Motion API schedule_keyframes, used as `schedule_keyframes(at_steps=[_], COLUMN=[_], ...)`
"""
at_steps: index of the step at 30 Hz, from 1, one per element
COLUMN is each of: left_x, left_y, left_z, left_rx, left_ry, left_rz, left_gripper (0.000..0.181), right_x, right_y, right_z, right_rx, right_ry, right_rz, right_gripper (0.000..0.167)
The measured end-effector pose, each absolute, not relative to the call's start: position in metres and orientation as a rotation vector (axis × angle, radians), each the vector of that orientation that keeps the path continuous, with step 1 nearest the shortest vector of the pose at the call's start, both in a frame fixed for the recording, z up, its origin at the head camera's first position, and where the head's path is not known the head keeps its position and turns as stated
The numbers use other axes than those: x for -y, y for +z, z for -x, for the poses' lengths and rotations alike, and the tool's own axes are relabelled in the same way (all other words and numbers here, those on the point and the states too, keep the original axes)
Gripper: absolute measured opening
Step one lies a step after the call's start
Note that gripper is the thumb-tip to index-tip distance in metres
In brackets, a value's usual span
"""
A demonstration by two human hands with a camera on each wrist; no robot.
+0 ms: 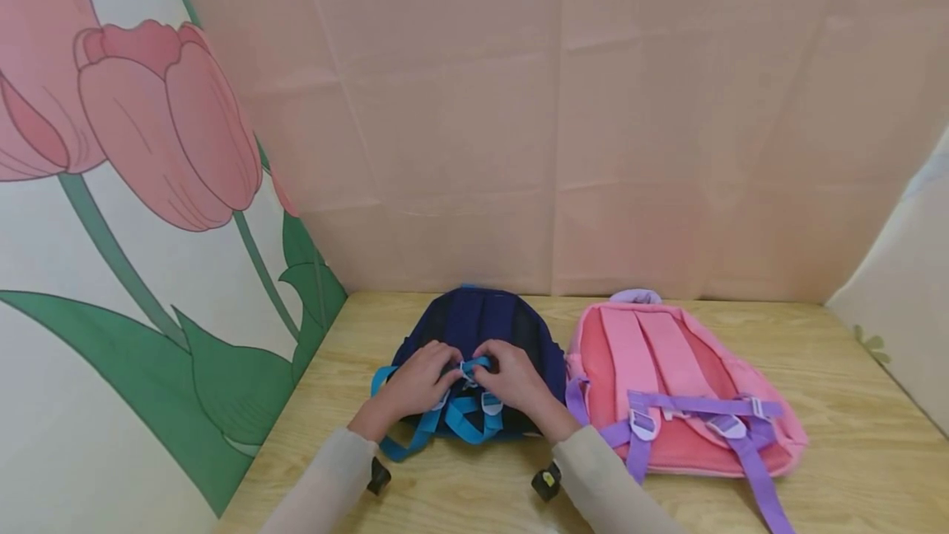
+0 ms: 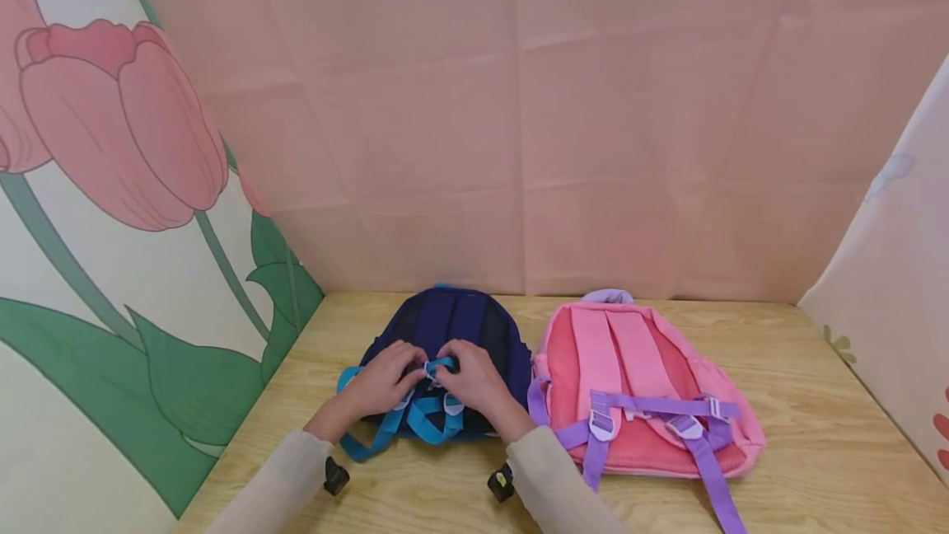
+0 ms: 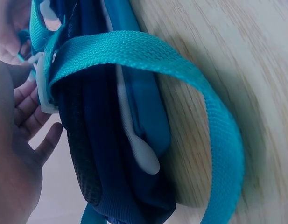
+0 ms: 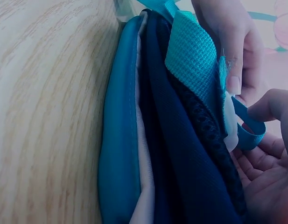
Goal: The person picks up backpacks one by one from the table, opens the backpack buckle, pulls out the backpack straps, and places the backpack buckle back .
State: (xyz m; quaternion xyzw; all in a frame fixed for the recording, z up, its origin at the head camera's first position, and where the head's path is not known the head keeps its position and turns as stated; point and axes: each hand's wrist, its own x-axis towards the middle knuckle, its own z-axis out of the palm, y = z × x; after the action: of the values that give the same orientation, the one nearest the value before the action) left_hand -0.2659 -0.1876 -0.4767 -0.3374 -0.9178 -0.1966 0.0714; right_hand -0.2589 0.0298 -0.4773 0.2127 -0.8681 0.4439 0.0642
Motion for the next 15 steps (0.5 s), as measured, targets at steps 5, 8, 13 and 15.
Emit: schedule_keyframes(at_steps=[5,8,13,15], left_x=[0.1875,0.1869,0.1855,0.1853], left_y=[-0.4780,-0.4766,-0.4752,-0.4753], left_z=[0.2660,0.2651,0.2642,0.2644], left_rx=[2.754,2.747,2.739,2.745], left_ry=[-0.587,-0.584,-0.591,-0.589], left_rz=[1.018,1.026,1.031,1.031], left_gripper=[0.020,0.019,0.018,0.018], right_x=[-0.0300,-0.0295,-0.0281,-0.0279], right_y=[-0.4767,-0.4755,-0.4749,-0.4750], right_z=[0.2588,0.2588,0.2581,0.2577], right_rx=[2.630,2.640,2.650,2.653], right_ry=[1.336,1.326,1.312,1.314], right_rz=[-0.668,-0.689,-0.698,-0.689], right_gripper=[0.015,0.017,0.015,0.014])
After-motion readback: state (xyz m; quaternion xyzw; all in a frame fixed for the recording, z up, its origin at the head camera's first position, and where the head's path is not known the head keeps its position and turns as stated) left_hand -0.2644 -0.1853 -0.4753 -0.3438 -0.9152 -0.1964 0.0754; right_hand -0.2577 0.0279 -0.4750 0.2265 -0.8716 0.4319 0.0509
